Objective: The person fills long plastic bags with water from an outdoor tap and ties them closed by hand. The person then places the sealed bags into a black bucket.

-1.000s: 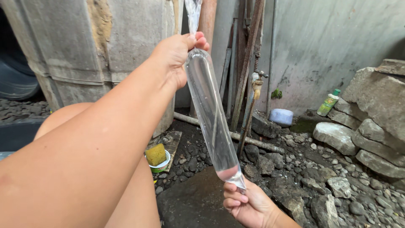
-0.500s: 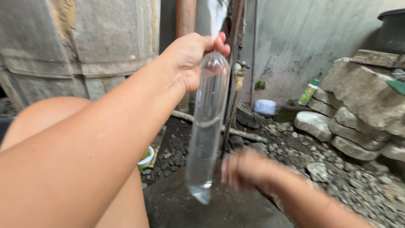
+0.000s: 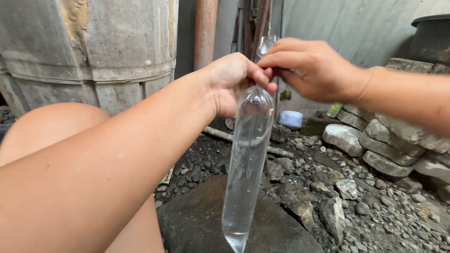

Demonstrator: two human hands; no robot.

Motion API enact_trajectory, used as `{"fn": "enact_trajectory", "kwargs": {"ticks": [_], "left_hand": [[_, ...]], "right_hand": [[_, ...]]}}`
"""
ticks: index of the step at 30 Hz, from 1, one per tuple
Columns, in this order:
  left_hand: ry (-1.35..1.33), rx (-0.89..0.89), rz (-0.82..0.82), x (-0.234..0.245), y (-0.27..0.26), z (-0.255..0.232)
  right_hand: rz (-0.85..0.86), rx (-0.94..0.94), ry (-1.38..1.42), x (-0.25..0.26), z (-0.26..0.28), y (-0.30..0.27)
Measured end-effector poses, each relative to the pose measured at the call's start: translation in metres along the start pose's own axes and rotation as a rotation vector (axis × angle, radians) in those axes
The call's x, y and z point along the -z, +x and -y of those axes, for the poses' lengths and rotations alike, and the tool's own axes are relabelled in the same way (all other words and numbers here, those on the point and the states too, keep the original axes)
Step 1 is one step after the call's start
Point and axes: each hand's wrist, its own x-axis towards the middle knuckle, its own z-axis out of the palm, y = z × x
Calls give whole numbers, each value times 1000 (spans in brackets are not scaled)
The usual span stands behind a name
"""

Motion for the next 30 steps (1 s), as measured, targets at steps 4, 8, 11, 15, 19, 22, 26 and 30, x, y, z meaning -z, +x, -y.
{"fn": "enact_trajectory", "kwargs": {"ticks": [4, 8, 11, 15, 19, 22, 26, 30], "left_hand": [[13, -66, 293, -10, -15, 0], [-10, -16, 414, -13, -23, -8], [218, -49, 342, -17, -21, -5], [1054, -260, 94, -32, -8, -8], [1759, -453, -113, -68, 24, 5], [1781, -750, -246, -109, 62, 20], [1499, -1251, -175, -170, 116, 3], [1295, -1081, -129, -186, 136, -17]], "right_hand": [[74, 256, -92, 32, -40, 3], [287, 408, -196, 66, -72, 17], [325, 474, -255, 72, -75, 12], [307, 351, -248, 66, -60, -27], [327, -130, -176, 65, -23, -92], [309, -911, -32, 82, 21, -141], [-699, -1403, 1279, 92, 85, -166], [-1061, -995, 1783, 61, 68, -147]]}}
